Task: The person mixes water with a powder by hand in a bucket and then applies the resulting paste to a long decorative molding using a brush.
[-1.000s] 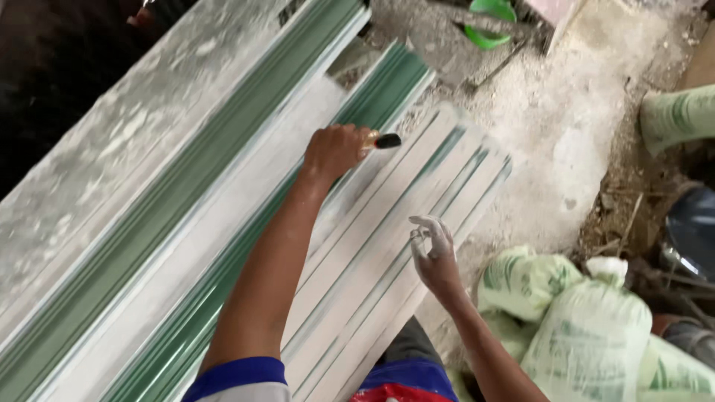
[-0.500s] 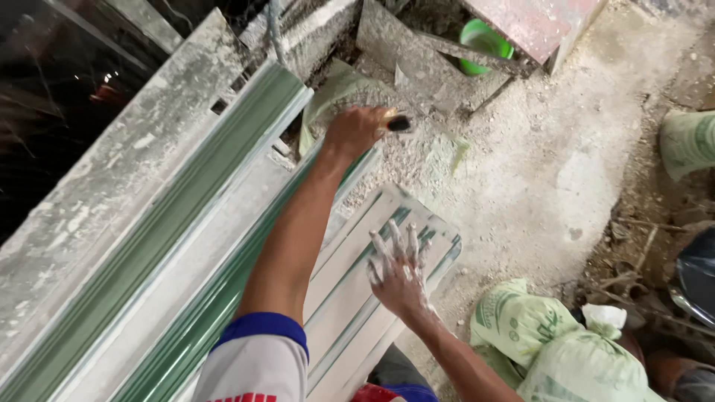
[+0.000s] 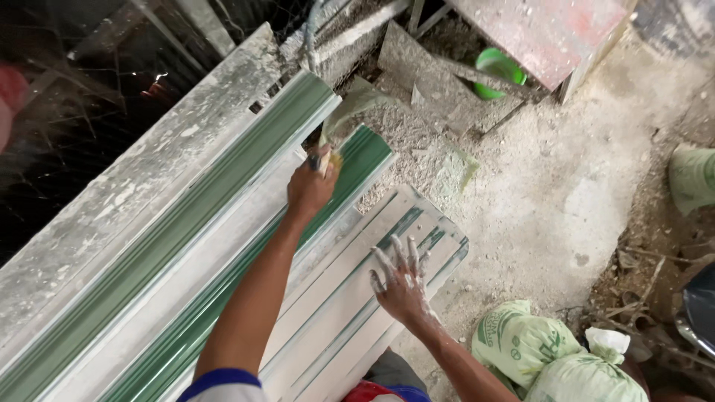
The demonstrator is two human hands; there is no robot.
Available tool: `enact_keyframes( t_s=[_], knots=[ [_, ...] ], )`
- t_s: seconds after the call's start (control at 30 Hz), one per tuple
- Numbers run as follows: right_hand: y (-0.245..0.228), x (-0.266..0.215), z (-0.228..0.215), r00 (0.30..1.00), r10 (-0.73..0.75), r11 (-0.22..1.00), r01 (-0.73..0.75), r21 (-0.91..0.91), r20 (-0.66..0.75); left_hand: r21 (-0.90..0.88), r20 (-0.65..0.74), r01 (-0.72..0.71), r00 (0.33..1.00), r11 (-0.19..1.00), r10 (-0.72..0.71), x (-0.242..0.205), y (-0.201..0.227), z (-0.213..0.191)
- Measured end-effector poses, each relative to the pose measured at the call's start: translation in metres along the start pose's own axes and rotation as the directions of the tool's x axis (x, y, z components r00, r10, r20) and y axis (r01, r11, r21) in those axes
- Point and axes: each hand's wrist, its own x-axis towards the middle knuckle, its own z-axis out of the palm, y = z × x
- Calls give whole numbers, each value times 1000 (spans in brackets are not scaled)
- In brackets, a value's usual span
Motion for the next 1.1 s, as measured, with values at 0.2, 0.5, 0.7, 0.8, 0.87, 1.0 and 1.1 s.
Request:
enact_keyframes(
  t_s=[0.2, 0.5, 0.7, 0.8, 0.87, 1.0, 1.1],
  knots=[
    [-54, -30, 16, 991, -125, 992, 125, 1, 39, 4, -48, 106, 993, 994, -106, -87, -65, -29],
    [-152, -118, 122, 907, -318, 948, 306, -89, -277, 134, -316, 9, 948, 991, 34, -248, -202, -84],
    [-266, -210, 204, 792, -371, 921, 382, -81, -484, 94, -229, -40, 971, 995, 61, -382, -316, -153],
    [-330, -246, 245, 730, -366, 921, 374, -110, -577, 27, -174, 59, 983, 998, -53, -440, -365, -199],
    [-357, -288, 273, 676, -471, 858, 501, -116, -567, 49, -166, 139, 978, 989, -129, -488, -388, -224],
    [-401, -363, 326, 731, -361, 900, 436, -11, -579, 105, -243, 92, 968, 990, -64, -568, -449, -266],
    [-428, -426, 358, 814, -302, 914, 395, 91, -497, -14, -134, 126, 983, 992, -127, -631, -485, -306]
  ],
)
